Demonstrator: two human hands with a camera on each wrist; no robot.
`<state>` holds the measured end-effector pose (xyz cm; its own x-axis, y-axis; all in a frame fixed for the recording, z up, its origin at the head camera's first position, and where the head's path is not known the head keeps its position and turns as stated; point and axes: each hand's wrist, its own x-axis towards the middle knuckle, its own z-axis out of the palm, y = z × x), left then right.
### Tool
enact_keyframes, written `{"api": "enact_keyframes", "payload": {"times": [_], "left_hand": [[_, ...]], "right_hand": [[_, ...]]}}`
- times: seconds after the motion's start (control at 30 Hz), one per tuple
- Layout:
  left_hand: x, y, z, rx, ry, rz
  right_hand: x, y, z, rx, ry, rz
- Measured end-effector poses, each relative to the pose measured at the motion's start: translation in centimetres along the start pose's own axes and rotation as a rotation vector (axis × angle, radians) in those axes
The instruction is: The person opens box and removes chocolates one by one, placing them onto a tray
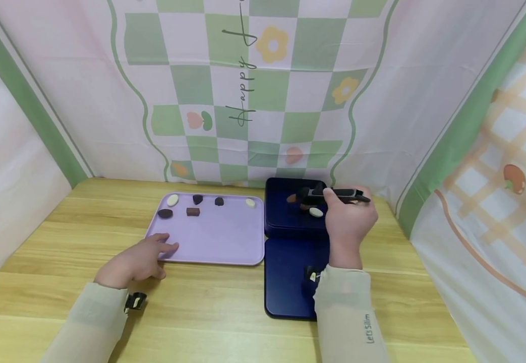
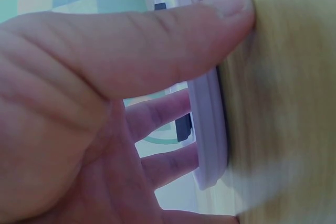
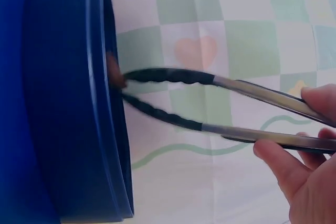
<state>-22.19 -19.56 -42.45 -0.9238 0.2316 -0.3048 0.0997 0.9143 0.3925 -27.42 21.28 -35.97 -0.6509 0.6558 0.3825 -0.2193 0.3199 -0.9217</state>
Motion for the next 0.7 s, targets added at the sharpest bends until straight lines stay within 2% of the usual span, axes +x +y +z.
{"api": "enact_keyframes", "payload": {"times": [0.17,0.23,0.47,0.6,0.7], "left_hand": [[0.0,0.1,0.0,-0.007,-0.001,-0.008],[-0.1,0.1,0.0,-0.009,0.001,-0.007],[0.0,0.0,0.1,-0.004,0.003,-0.003],[0.1,0.0,0.0,0.013,0.004,0.010],[0.1,-0.1,0.0,0.026,0.006,0.019]], "right_hand": [[0.6,-0.4,-0.3,0.418,0.008,0.214],[0.7,-0.5,-0.3,0.514,0.002,0.255],[-0.7,-0.8,0.8,0.594,-0.042,0.319],[-2.5,-1.0,2.6,0.653,-0.108,0.284],[-4.3,-1.1,4.2,0.608,-0.173,0.247]]}}
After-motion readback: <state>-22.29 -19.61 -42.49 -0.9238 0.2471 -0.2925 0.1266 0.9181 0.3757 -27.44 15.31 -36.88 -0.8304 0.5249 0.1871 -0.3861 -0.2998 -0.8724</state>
